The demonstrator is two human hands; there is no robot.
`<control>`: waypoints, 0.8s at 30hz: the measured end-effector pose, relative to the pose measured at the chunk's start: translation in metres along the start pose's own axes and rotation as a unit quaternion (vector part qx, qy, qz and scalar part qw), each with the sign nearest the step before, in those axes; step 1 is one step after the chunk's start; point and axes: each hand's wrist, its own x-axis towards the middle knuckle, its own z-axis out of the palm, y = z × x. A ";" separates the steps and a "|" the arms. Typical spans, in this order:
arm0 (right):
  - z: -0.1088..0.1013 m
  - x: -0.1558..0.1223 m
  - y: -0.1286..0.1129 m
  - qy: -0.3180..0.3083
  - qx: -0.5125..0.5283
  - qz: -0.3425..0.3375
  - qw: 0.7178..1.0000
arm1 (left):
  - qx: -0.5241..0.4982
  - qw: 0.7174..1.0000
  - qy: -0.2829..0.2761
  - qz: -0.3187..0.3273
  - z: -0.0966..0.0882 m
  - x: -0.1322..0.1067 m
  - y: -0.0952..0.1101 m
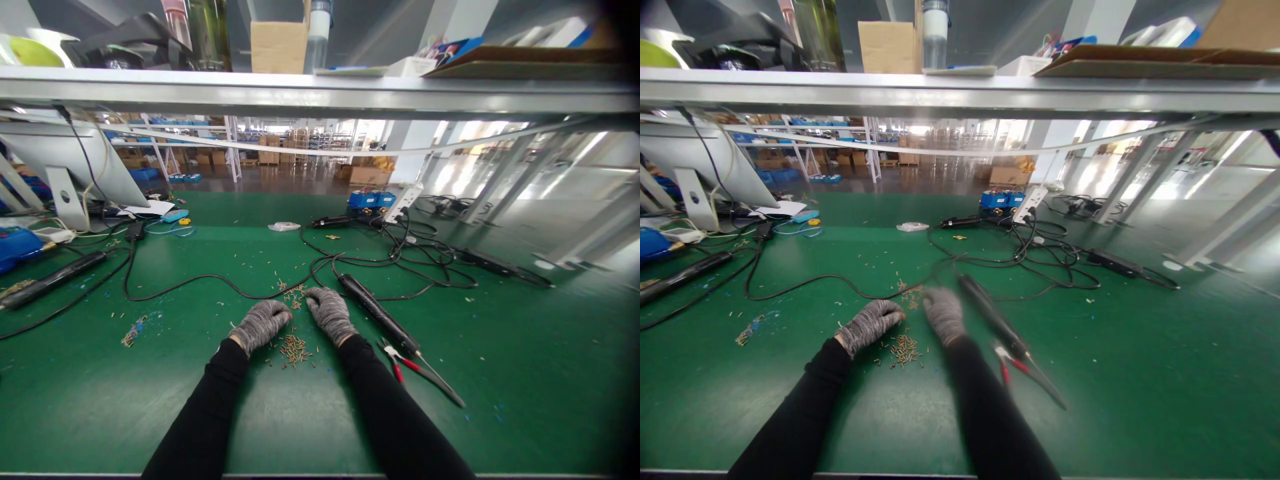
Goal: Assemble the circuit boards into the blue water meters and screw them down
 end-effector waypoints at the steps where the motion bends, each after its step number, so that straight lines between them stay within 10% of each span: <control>1: 0.001 0.001 -0.001 -0.007 -0.008 0.001 1.000 | -0.005 1.000 0.004 0.001 -0.001 -0.002 0.000; 9: -0.001 0.004 -0.012 -0.036 -0.034 0.023 0.999 | 0.011 0.997 0.068 -0.036 0.009 0.005 -0.012; 16: -0.024 -0.015 -0.006 -0.089 0.082 -0.107 0.987 | 0.051 0.994 0.090 -0.030 0.021 0.010 -0.014; 24: -0.016 -0.007 0.000 -0.014 0.112 -0.054 0.992 | 0.099 0.991 0.083 -0.033 0.026 0.025 -0.007</control>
